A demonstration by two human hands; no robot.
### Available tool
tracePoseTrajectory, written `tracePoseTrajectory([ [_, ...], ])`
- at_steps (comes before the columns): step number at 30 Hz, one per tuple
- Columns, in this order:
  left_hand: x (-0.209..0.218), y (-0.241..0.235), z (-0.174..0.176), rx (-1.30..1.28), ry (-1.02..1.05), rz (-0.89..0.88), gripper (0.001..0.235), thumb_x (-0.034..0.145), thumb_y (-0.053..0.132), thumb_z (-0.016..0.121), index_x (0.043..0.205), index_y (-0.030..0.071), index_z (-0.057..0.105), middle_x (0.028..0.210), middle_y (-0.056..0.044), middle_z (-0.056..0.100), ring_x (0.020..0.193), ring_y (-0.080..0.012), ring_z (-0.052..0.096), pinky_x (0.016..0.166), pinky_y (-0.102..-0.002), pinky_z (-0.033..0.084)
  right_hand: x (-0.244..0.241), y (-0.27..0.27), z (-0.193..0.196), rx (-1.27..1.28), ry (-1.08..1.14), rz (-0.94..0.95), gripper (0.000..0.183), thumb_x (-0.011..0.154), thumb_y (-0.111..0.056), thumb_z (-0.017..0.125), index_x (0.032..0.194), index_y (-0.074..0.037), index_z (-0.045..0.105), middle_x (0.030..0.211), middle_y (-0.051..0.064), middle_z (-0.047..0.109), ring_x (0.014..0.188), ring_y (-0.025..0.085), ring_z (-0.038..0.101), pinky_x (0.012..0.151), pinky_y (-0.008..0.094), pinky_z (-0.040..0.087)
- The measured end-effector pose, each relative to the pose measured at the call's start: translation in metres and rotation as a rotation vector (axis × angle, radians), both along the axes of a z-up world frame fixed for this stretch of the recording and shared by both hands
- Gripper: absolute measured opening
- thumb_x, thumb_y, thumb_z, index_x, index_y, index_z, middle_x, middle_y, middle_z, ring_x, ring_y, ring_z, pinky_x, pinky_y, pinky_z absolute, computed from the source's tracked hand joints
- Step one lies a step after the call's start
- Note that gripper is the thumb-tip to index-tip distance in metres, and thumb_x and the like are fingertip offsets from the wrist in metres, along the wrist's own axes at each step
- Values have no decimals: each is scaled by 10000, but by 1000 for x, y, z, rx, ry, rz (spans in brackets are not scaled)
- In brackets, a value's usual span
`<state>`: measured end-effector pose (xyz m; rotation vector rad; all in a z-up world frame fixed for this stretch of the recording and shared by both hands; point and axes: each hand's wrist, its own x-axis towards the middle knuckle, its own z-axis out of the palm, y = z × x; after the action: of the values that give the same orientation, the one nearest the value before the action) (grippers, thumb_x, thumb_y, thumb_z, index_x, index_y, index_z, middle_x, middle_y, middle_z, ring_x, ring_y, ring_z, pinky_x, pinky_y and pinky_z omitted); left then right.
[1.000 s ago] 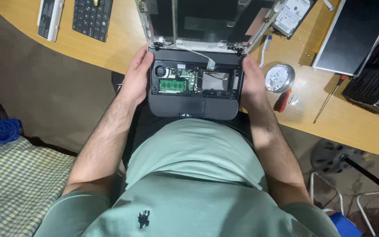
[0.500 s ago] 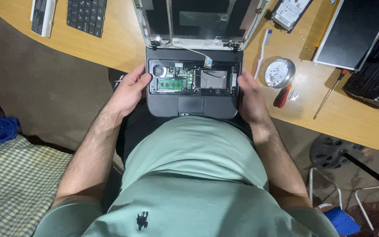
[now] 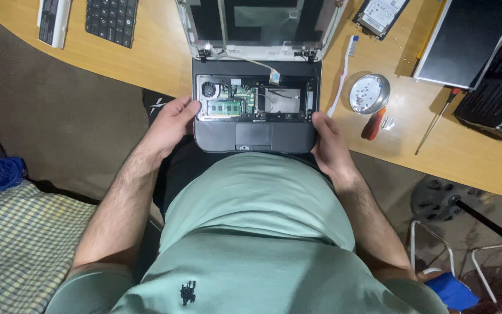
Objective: The person installs a RAM module into the motherboard of a disassembled laptop. They then place the laptop's palm rest assembly over the internal components, align it, and secure it using a screwdriver.
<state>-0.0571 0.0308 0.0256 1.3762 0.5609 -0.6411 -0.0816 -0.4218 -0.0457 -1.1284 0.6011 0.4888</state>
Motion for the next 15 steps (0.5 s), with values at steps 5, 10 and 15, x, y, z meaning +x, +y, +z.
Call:
tracePoseTrajectory([
  [5, 15, -4, -3, 128, -91, -16, 303, 1321, 265, 655, 1487, 69, 817, 1087, -45, 840, 1034, -147, 829, 963, -445, 763, 27, 26, 44, -65, -121, 35, 343, 1279, -363, 709, 1022, -136, 715, 665, 28, 618, 508, 173, 735, 409, 251, 556],
  [10, 16, -13, 11, 55, -72, 96, 339, 1328, 281, 623, 1533, 61, 779, 1219, -11, 829, 1110, -90, 787, 1002, -350, 763, 37, 32, 60, 25, -16, -31, 285, 1257, -368, 731, 1289, -88, 775, 963, 104, 795, 827, 217, 865, 738, 456, 778],
  [15, 12, -18, 45, -88, -82, -72, 762, 966, -53, 985, 1635, -15, 623, 1400, -122, 821, 1232, -191, 771, 1089, -456, 730, 40, 40, 113, 71, 78, 117, 531, 1183, -103, 809, 1684, -101, 631, 1321, 127, 785, 1201, 384, 890, 996, 712, 774],
])
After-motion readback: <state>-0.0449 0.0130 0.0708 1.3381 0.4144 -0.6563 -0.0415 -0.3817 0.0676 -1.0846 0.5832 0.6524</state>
